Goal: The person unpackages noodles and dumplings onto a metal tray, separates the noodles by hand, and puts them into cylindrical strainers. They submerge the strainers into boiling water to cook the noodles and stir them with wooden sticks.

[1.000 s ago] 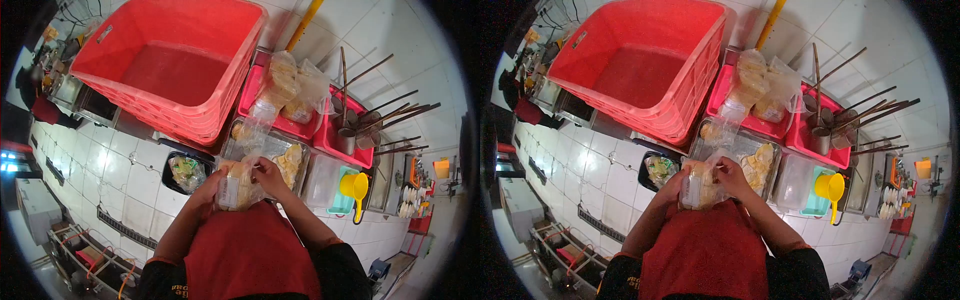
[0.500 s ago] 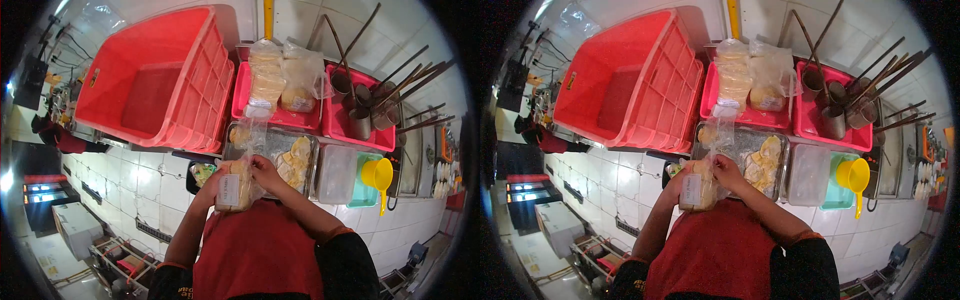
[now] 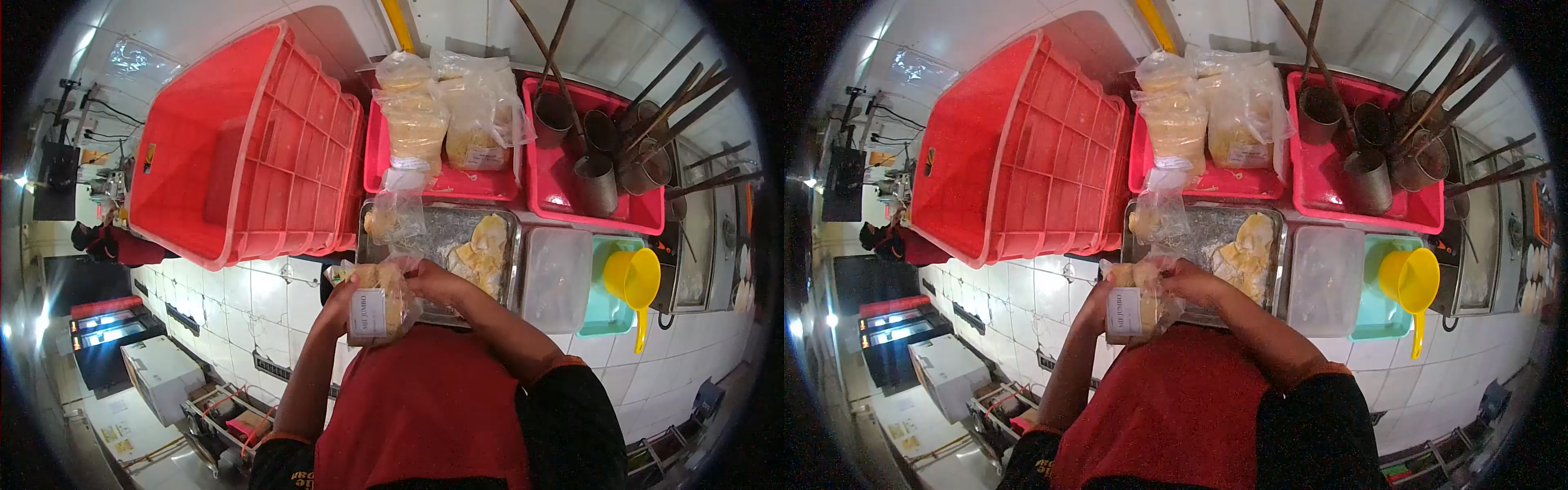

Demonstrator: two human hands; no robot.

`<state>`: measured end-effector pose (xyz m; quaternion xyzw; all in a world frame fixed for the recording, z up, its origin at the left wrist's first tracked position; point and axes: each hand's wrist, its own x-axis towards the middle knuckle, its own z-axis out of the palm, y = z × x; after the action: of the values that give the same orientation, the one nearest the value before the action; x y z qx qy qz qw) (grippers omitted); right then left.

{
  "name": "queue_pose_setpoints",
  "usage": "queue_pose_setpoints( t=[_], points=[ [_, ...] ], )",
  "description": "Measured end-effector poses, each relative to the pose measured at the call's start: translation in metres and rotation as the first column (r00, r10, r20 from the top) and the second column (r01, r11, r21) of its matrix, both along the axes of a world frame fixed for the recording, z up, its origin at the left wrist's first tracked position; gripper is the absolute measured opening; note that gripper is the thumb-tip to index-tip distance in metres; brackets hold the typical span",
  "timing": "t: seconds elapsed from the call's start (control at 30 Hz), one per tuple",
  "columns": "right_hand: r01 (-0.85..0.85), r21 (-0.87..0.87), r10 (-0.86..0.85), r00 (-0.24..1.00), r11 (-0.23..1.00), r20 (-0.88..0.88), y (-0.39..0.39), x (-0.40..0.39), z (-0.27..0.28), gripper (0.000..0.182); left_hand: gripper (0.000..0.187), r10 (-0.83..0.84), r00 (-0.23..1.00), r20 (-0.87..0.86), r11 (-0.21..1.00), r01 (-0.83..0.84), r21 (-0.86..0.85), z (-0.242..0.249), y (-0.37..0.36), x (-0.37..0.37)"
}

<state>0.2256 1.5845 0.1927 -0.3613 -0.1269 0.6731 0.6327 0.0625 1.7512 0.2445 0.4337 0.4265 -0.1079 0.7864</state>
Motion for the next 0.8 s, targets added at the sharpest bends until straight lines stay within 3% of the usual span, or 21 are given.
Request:
queue_pose_setpoints(
  t=[0.13,0.2,0.23,0.3,0.37,0.43,0.5,0.63,0.73,0.8],
  points=[
    [-0.019,0.028,0.021,0.997,0.999,-0.069,0.004,0.004,-0.026,0.052,0.06,0.096,0.994,0.048,0.995,-0.095,-0.02,0.007,-0.012,0.008],
    [0.0,-0.07,0.018,0.967,0.998,0.253,0.008,0.004,-0.031,0.057,0.058,0.225,0.974,-0.029,0.96,-0.226,-0.165,0.006,-0.017,0.009],
    [-0.011,-0.071,0.029,0.968,0.997,0.251,0.007,0.003,-0.024,0.057,0.058,0.235,0.971,-0.032,0.957,-0.237,-0.165,-0.005,-0.017,0.004],
    [0.013,-0.029,0.009,0.768,0.999,0.64,0.004,0.002,-0.001,0.06,0.054,0.092,0.996,0.003,0.963,-0.088,-0.253,-0.034,-0.015,-0.008],
    [0.013,-0.084,0.043,0.779,0.996,0.625,0.006,0.003,-0.007,0.06,0.051,0.107,0.993,0.044,0.975,-0.096,-0.199,-0.038,-0.02,-0.003],
    [0.0,-0.132,0.082,0.782,0.991,0.618,0.008,0.01,-0.008,0.06,0.05,0.106,0.994,-0.02,0.982,-0.108,-0.156,-0.045,-0.016,-0.003],
    [-0.087,-0.136,0.15,0.81,0.987,0.567,0.006,0.02,-0.005,0.059,0.057,0.128,0.992,-0.004,0.979,-0.127,-0.159,-0.049,-0.014,-0.007],
    [-0.129,-0.206,0.228,0.774,0.97,0.591,-0.004,0.033,0.032,0.057,0.061,0.112,0.994,0.005,0.979,-0.11,-0.172,-0.056,-0.018,-0.008],
    [-0.232,-0.162,0.282,0.814,0.959,0.508,-0.006,0.048,0.037,0.056,0.063,0.145,0.988,0.047,0.97,-0.132,-0.202,-0.042,-0.022,-0.001],
    [-0.339,-0.228,0.396,0.871,0.913,0.29,-0.008,0.058,0.031,0.055,0.063,0.157,0.986,0.056,0.964,-0.141,-0.224,-0.042,-0.022,0.003]
  ],
)
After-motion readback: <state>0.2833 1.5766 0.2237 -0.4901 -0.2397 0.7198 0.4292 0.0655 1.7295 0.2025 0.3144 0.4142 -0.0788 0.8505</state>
